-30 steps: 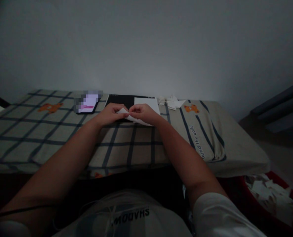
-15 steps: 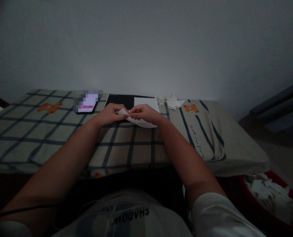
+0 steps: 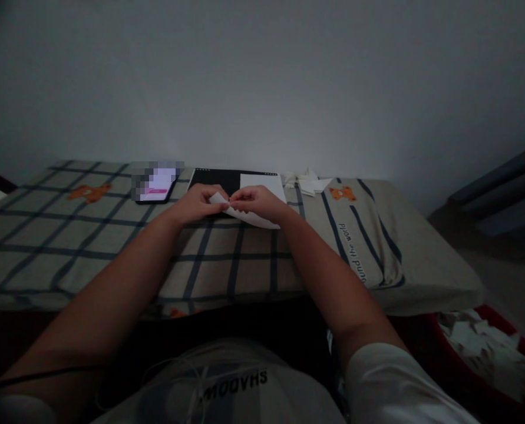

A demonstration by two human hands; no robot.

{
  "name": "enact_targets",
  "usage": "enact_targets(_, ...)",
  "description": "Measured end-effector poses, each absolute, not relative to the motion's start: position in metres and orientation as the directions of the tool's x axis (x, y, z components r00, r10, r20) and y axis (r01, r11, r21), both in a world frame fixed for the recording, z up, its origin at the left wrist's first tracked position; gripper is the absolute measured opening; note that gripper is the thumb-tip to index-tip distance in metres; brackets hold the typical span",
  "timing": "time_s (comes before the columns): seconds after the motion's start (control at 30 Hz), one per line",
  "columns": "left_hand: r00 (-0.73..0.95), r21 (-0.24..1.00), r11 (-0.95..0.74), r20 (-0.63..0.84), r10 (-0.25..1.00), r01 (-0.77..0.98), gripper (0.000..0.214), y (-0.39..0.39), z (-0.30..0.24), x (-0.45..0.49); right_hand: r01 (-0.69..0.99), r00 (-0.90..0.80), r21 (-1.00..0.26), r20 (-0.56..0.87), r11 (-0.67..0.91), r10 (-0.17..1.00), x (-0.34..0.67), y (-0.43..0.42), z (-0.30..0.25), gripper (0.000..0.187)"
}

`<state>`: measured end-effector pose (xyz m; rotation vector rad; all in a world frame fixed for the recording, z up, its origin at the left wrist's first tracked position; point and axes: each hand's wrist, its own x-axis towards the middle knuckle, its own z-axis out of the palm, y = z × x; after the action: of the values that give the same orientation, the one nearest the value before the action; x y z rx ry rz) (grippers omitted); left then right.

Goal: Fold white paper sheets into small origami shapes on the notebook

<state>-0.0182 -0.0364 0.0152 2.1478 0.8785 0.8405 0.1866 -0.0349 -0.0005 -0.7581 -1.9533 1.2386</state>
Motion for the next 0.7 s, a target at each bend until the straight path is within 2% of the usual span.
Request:
enact_targets(0.13, 0.569, 0.758, -0.548, 0.291, 0.770, 0.355, 0.025, -0.0359, 0.0154, -0.0181, 0.121, -0.606, -0.935, 0.197, 0.334, 0.771, 0.1900, -0.0326, -0.0011, 0.022)
enact_targets(0.47, 0.583, 0.719, -0.553, 0.252, 0.772, 0.421, 0.027, -0.0381, 0.0170, -0.0173, 0.184, -0.629, -0.906, 0.188, 0.380, 0.754, 0.1898, -0.0299, -0.0052, 0.022)
enact_targets(0.7, 0.587, 0.738, -0.537, 0.238, 0.774, 0.408, 0.027, -0.0374, 0.0155, -0.0175, 0.168, -0.607, -0.881, 0.260, 0.442, 0.751, 0.1870, -0.0308, -0.0079, 0.021)
